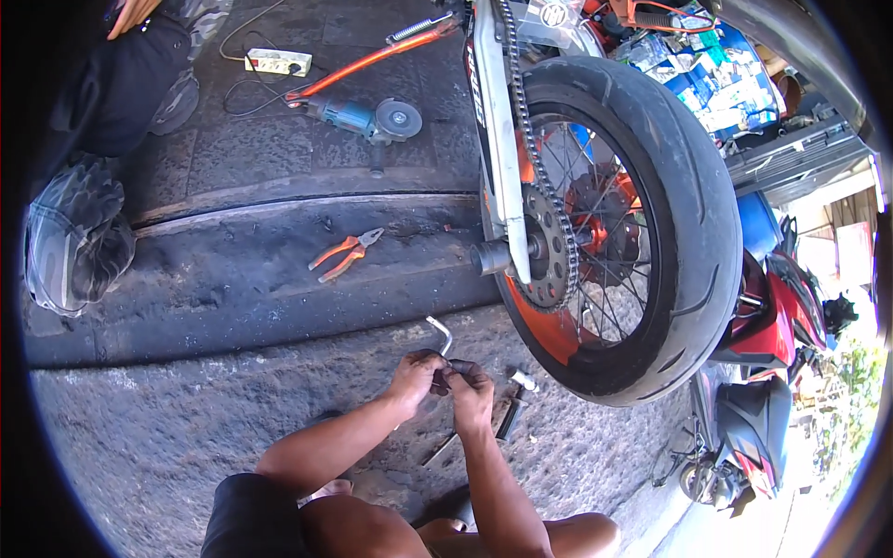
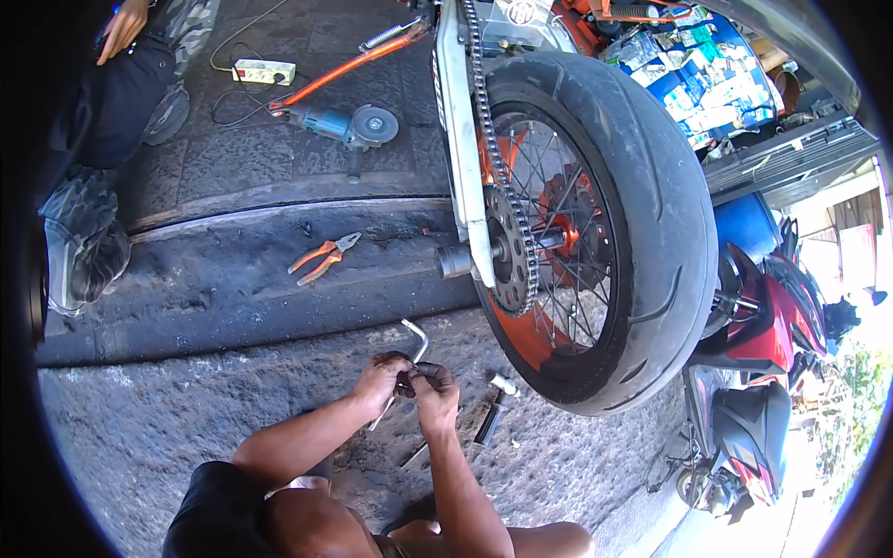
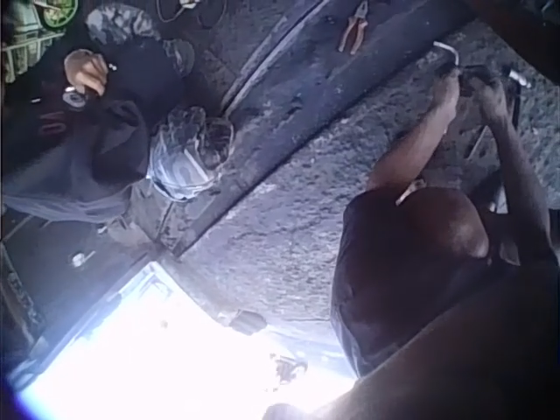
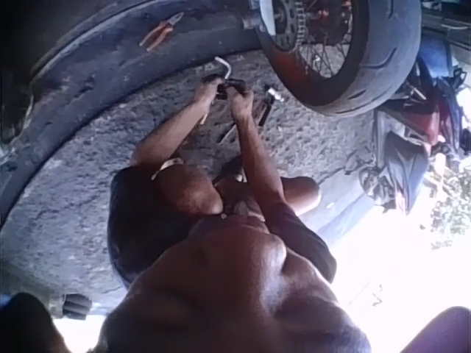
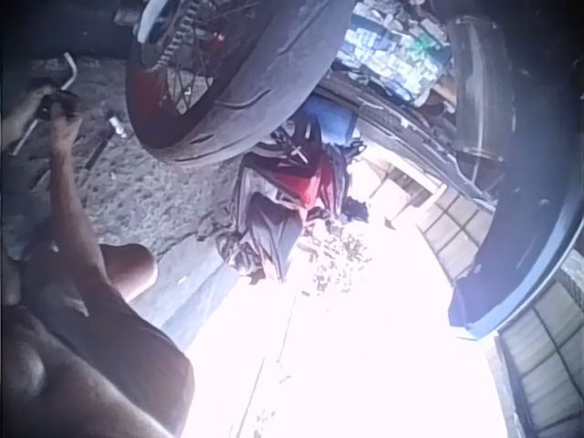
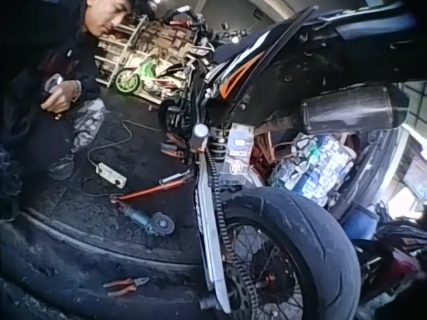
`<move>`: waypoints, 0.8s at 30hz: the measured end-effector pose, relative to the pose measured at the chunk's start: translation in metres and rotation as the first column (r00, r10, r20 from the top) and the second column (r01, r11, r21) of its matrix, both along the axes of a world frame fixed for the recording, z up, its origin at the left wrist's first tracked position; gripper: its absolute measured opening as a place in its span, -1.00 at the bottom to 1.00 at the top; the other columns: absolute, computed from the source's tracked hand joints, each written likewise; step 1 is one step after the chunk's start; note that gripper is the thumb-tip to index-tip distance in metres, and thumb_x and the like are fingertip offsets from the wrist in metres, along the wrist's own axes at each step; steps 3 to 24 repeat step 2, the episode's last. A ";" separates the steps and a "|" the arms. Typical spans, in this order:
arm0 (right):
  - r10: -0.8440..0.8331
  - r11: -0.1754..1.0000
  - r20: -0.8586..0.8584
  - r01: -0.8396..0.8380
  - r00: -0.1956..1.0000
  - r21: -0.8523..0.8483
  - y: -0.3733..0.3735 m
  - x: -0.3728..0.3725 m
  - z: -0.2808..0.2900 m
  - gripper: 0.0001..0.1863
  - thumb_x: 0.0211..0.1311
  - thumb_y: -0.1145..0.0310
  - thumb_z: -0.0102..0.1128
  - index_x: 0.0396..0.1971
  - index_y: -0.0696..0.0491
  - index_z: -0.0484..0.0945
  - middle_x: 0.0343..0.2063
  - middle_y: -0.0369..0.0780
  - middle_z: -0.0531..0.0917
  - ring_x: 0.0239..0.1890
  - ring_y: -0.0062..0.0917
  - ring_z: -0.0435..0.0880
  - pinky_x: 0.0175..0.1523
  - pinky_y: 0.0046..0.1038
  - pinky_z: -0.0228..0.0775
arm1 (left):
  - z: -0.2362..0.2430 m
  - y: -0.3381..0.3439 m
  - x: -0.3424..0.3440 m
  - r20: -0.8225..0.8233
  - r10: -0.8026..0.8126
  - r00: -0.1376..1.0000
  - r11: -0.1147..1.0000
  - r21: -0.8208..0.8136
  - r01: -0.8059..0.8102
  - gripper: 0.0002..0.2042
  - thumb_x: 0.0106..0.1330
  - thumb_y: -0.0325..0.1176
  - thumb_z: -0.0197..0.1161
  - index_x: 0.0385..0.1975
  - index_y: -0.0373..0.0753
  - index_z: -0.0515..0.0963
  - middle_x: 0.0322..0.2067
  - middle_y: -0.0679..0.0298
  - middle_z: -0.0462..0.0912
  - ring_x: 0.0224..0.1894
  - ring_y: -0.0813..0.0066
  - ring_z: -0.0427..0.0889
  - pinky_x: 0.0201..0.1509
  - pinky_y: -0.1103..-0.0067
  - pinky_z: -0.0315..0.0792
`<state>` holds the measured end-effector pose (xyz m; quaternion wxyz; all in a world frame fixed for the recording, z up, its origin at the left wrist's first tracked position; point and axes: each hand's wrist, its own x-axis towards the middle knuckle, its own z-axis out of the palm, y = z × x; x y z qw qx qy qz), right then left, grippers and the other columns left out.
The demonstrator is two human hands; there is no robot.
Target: Adjusting and repairing the rear wheel chain and axle on a motorcycle.
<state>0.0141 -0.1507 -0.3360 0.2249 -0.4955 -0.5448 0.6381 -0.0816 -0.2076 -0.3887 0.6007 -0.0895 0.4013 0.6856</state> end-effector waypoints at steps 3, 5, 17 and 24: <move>0.021 0.999 -0.096 -0.024 0.995 -0.037 -0.001 0.002 -0.004 -0.87 0.25 0.53 0.20 -0.23 0.22 0.60 -0.33 -0.18 0.72 -0.28 -0.52 0.66 -0.03 -0.47 0.47 | -0.008 -0.002 -0.007 -0.059 -0.036 0.998 0.999 -0.014 0.036 -0.88 0.28 -0.35 0.22 -0.41 -0.26 0.57 -0.50 0.24 0.64 -0.51 0.39 0.66 -0.42 0.48 0.57; 0.021 0.999 -0.096 -0.024 0.995 -0.037 -0.001 0.002 -0.004 -0.87 0.25 0.53 0.20 -0.23 0.22 0.60 -0.33 -0.18 0.72 -0.28 -0.52 0.66 -0.03 -0.47 0.47 | -0.008 -0.002 -0.007 -0.059 -0.036 0.998 0.999 -0.014 0.036 -0.88 0.28 -0.35 0.22 -0.41 -0.26 0.57 -0.50 0.24 0.64 -0.51 0.39 0.66 -0.42 0.48 0.57; 0.021 0.999 -0.096 -0.024 0.995 -0.037 -0.001 0.002 -0.004 -0.87 0.25 0.53 0.20 -0.23 0.22 0.60 -0.33 -0.18 0.72 -0.28 -0.52 0.66 -0.03 -0.47 0.47 | -0.008 -0.002 -0.007 -0.059 -0.036 0.998 0.999 -0.014 0.036 -0.88 0.28 -0.35 0.22 -0.41 -0.26 0.57 -0.50 0.24 0.64 -0.51 0.39 0.66 -0.42 0.48 0.57; 0.021 0.999 -0.096 -0.024 0.995 -0.037 -0.001 0.002 -0.004 -0.87 0.25 0.53 0.20 -0.23 0.22 0.60 -0.33 -0.18 0.72 -0.28 -0.52 0.66 -0.03 -0.47 0.47 | -0.008 -0.002 -0.007 -0.059 -0.036 0.998 0.999 -0.014 0.036 -0.88 0.28 -0.35 0.22 -0.41 -0.26 0.57 -0.50 0.24 0.64 -0.51 0.39 0.66 -0.42 0.48 0.57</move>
